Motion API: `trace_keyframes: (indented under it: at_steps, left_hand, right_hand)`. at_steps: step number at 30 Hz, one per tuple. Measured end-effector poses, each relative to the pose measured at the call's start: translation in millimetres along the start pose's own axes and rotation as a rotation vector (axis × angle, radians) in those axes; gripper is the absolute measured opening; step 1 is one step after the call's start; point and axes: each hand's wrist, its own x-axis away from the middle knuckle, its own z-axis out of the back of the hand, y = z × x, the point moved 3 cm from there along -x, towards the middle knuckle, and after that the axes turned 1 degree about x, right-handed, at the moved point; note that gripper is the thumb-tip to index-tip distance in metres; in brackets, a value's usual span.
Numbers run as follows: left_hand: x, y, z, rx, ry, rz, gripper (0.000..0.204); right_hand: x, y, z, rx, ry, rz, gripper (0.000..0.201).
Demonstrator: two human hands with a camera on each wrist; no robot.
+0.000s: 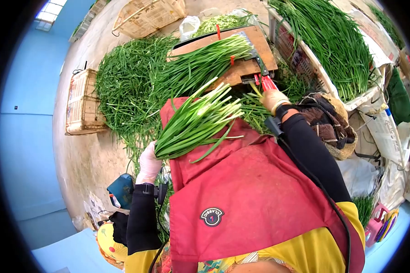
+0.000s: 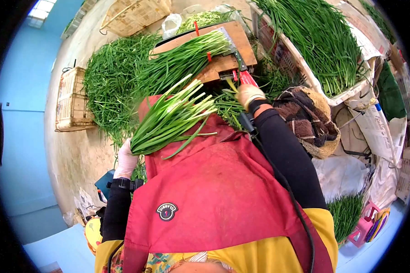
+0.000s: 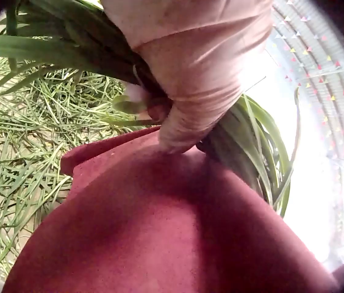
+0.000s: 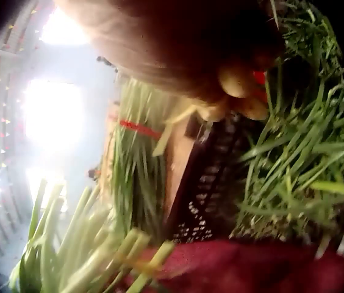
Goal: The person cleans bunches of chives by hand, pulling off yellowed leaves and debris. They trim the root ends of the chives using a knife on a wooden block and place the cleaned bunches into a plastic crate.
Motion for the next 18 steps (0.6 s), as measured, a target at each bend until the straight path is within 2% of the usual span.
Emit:
trace_keyframes:
  at_steps: [2,3,4,6,8,10,12,13,14,15,17,18]
  left_hand:
    - [-0.5,-1.4,-3.5,0.029,0.019,-0.038,0.027]
    - [-1.1,2.2,-2.6,0.073,0.01,-0.025,0.027]
    - [-1.1,4.7,-2.0,0.116,0.002,-0.012,0.027]
    - [0.8,-6.0,-7.7,0.132,-0.027,0.028,0.027]
    - [0.8,0.2,-6.9,0.159,-0.004,0.023,0.026]
    - [-0.8,12.4,-3.3,0.116,-0.029,0.033,0.026]
    - [0.0,13.4,-4.2,0.074,-0.047,0.049,0.025]
    - [2.1,6.8,-7.8,0.123,-0.042,0.062,0.026]
    - [3.9,2.7,-10.3,0.171,-0.036,0.077,0.026]
    - [5.9,-0.5,-13.0,0.168,-0.036,0.08,0.026]
    - [5.3,3.3,-12.4,0.175,-0.011,0.023,0.027]
    - [7.3,4.6,-11.2,0.171,-0.011,0.026,0.027]
  right_hand:
    - [17.0,7.5,25.3,-0.052,-0.132,-0.107,0.029]
    - [17.6,5.6,25.5,-0.106,-0.092,-0.097,0.037]
    - [21.5,-0.4,29.2,-0.105,-0.094,-0.098,0.037]
    - [34.1,-25.1,47.1,-0.513,-0.124,-0.031,0.052]
    - [37.9,-42.1,41.7,-0.708,-0.23,0.103,0.058]
    - [40.4,-55.0,23.8,-1.039,-0.305,0.097,0.061]
    - [43.6,-78.7,11.5,-1.313,-0.468,0.024,0.061]
    - [42.4,-91.7,4.4,-1.462,-0.467,0.002,0.055]
    - [49.3,-105.6,9.1,-1.518,-0.437,-0.14,0.043]
    - [48.3,-111.7,5.6,-1.518,-0.441,-0.138,0.043]
    - [43.6,-113.4,1.2,-1.476,-0.265,-0.196,0.02]
    - [42.7,-111.6,0.2,-1.477,-0.268,-0.194,0.02]
